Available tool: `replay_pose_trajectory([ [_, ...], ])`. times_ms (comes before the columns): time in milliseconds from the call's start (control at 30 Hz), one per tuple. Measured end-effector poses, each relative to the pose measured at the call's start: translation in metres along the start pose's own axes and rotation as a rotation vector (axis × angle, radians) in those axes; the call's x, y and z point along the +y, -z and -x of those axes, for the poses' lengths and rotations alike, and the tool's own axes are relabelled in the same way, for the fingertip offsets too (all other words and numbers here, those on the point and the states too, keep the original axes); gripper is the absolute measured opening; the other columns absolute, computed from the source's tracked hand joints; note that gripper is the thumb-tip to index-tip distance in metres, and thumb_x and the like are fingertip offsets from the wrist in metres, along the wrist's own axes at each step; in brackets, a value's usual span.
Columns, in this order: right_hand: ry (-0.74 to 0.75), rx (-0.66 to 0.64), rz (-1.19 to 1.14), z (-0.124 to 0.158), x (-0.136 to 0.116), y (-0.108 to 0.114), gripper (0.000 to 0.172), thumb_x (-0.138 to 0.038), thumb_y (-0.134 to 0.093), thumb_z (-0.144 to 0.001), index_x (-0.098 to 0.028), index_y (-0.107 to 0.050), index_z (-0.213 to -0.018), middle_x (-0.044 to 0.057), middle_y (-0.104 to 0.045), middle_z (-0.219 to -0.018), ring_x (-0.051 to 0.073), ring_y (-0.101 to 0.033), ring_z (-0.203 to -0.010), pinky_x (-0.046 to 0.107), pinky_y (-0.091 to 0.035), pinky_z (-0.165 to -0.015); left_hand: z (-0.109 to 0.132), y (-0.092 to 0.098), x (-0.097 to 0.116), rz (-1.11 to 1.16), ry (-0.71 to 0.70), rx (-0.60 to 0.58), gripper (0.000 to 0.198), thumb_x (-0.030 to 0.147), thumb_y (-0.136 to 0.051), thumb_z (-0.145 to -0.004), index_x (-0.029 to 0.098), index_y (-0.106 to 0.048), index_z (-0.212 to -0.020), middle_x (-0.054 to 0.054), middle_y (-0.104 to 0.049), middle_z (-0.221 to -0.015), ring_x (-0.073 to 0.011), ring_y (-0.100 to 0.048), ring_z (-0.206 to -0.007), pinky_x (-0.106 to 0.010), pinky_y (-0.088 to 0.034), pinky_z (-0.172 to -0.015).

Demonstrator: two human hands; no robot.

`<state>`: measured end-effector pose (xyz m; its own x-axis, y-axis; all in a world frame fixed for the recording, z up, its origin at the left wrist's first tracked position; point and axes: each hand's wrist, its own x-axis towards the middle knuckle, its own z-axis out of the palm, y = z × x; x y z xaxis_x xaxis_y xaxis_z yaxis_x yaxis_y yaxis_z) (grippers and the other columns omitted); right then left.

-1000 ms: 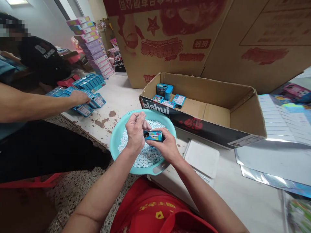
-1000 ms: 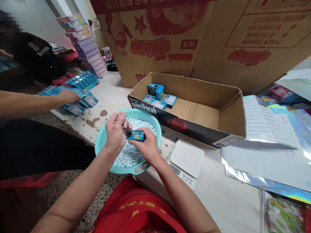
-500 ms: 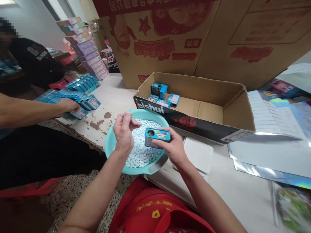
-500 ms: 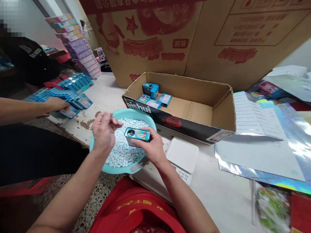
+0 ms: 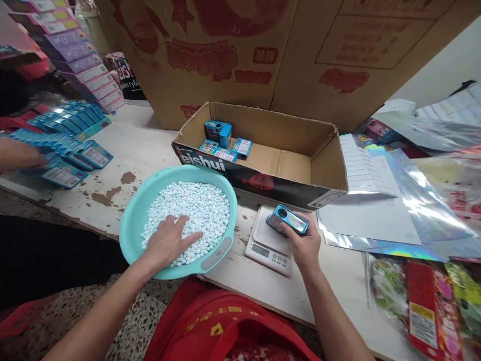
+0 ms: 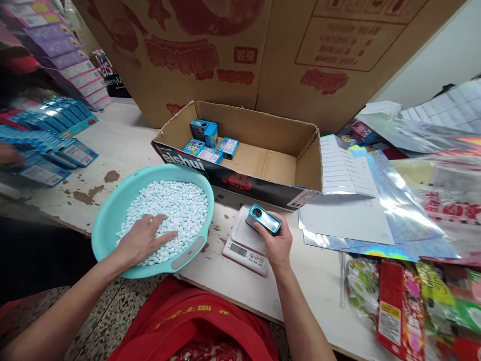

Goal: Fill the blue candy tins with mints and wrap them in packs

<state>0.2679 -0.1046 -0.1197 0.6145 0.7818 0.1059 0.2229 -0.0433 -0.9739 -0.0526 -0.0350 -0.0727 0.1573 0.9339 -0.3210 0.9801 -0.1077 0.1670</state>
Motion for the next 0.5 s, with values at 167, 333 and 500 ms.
replay_pose_trajectory([
  [167, 0.291, 0.041, -0.067, -0.027, -0.027, 0.022, 0.047, -0.046, -0.069, -0.074, -0.023, -0.057, -0.113, 0.009, -0.059, -0.114, 0.024, -0.057, -0.109, 0.045, -0.045, -0.095, 0.002, -0.003, 0.013, 0.001, -0.088, 0.006, 0.038, 0.043, -0.04, -0.087, 0.023, -0.057, -0.114, -0.012, -0.056, -0.108, -0.0293, -0.056, -0.094, -0.036, -0.043, -0.074],
  [333, 0.696, -0.095, 0.336, -0.119, -0.102, -0.007, 0.023, -0.037, -0.069, -0.079, -0.025, -0.063, -0.098, 0.005, -0.063, -0.097, 0.021, -0.059, -0.093, 0.039, -0.048, -0.086, -0.001, -0.005, 0.007, 0.062, -0.147, 0.01, 0.028, 0.032, -0.038, -0.087, 0.023, -0.059, -0.103, -0.009, -0.057, -0.102, -0.0273, -0.057, -0.096, -0.033, -0.043, -0.072],
  [500, 0.846, -0.709, 0.98, -0.22, -0.119, -0.115, 0.03, -0.032, -0.064, -0.083, -0.022, -0.062, -0.111, 0.009, -0.061, -0.112, 0.027, -0.055, -0.106, 0.037, -0.047, -0.082, -0.001, -0.007, 0.004, 0.221, -0.046, 0.005, 0.031, 0.035, -0.038, -0.085, 0.024, -0.061, -0.103, -0.007, -0.06, -0.102, -0.0248, -0.061, -0.09, -0.034, -0.045, -0.074],
])
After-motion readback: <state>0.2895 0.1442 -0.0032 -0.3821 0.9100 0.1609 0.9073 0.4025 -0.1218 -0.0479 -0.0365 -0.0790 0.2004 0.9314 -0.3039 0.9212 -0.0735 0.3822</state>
